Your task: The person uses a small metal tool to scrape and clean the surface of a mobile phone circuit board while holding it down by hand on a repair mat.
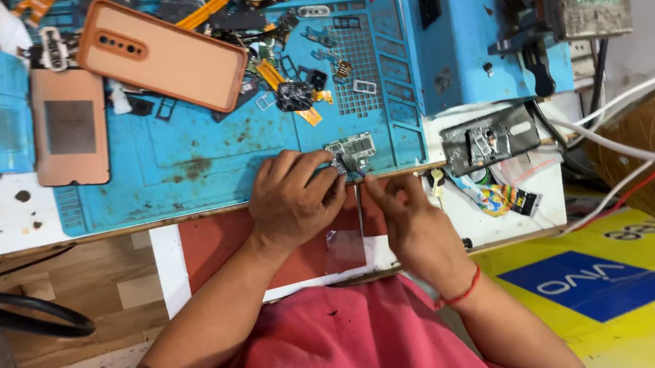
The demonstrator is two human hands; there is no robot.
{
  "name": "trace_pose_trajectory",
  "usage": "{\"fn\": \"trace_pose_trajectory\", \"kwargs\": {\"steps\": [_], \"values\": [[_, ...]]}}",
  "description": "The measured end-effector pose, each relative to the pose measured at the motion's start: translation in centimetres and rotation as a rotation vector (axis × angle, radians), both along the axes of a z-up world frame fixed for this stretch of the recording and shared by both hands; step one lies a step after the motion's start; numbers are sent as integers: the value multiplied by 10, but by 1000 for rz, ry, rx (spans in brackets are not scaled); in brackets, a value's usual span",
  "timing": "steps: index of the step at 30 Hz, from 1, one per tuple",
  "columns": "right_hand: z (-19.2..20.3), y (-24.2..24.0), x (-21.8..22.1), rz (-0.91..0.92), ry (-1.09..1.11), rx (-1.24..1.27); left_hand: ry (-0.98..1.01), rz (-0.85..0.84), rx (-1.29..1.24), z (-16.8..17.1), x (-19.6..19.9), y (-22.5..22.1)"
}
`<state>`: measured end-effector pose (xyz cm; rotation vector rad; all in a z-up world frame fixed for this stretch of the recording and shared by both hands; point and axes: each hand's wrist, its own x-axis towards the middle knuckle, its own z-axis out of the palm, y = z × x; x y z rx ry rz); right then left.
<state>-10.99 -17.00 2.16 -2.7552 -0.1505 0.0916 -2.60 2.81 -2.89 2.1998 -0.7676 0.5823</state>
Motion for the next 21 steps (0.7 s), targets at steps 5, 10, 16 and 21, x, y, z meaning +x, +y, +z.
{"fn": "trace_pose_trajectory", "kwargs": {"steps": [5, 10, 16, 21], "values": [[5, -8, -5, -21, -1, -27, 41, 12, 12, 0, -2, -1], [-5, -6, 25, 51, -19, -39, 34, 30, -4, 4, 1, 0], [9, 1, 6, -8, 44, 10, 58, 13, 22, 4, 4, -2], [-7, -12, 24, 88, -76, 19, 78, 26, 33, 2, -2, -6]]}}
